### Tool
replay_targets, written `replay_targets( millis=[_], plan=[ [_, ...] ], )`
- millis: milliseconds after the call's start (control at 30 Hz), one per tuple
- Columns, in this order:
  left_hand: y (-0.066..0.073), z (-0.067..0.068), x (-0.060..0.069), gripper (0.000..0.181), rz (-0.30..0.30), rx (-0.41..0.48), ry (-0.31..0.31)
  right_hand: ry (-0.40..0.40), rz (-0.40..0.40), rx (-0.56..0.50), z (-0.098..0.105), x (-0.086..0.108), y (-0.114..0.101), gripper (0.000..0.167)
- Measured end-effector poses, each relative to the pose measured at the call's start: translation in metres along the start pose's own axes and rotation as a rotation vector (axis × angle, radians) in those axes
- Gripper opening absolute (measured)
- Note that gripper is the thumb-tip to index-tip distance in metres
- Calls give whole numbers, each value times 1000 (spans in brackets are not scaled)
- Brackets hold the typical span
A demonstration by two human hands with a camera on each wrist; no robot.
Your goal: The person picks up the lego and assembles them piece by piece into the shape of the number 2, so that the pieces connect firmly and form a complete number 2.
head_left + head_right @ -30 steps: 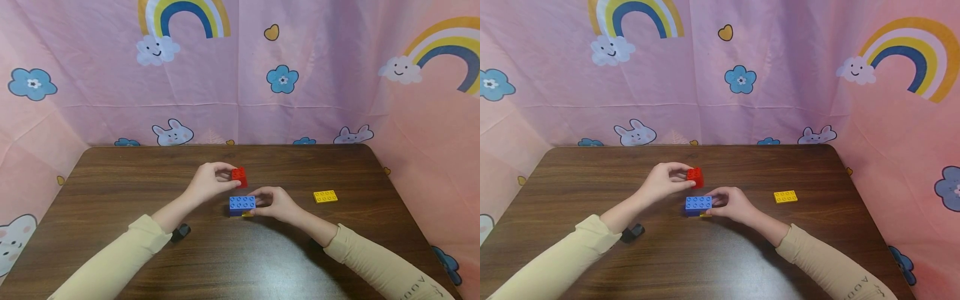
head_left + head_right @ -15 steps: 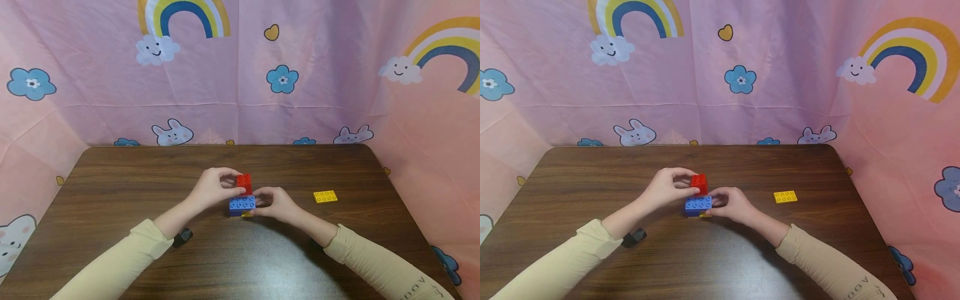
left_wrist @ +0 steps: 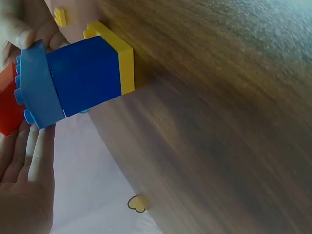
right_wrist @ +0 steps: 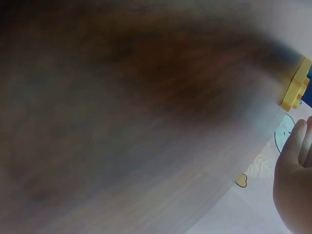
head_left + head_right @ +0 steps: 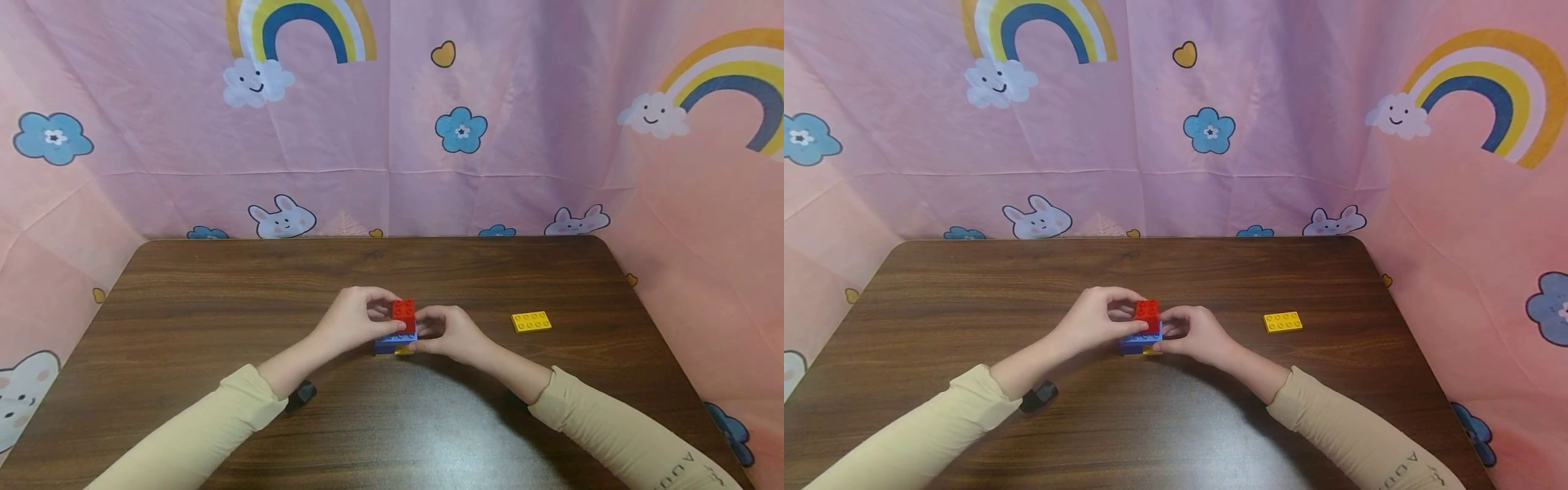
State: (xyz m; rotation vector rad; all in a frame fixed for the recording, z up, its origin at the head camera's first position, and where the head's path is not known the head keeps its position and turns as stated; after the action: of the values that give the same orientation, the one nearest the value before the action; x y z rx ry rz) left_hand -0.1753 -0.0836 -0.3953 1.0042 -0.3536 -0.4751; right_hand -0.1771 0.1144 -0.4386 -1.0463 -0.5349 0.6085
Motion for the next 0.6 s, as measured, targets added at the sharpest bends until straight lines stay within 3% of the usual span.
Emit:
replay_targets(
  millis=[600],
  plan=[
    [5,-5,1,34,-38,-38,-6,13,-1,9,0,1,-1,37]
  ],
)
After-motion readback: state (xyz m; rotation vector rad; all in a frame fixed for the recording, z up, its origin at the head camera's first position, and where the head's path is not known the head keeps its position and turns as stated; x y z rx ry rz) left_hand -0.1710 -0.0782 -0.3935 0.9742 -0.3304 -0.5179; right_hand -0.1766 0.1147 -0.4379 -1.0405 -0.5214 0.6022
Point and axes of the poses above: each hand's wrist, its own x-axis away from the middle knuckle, its own z-axis out of the back of the hand, y = z × x, the point moved 4 cm from there along -x, towards the middle knuckle, and after that the axes turned 10 degrees about -y, right-handed, at the moved point
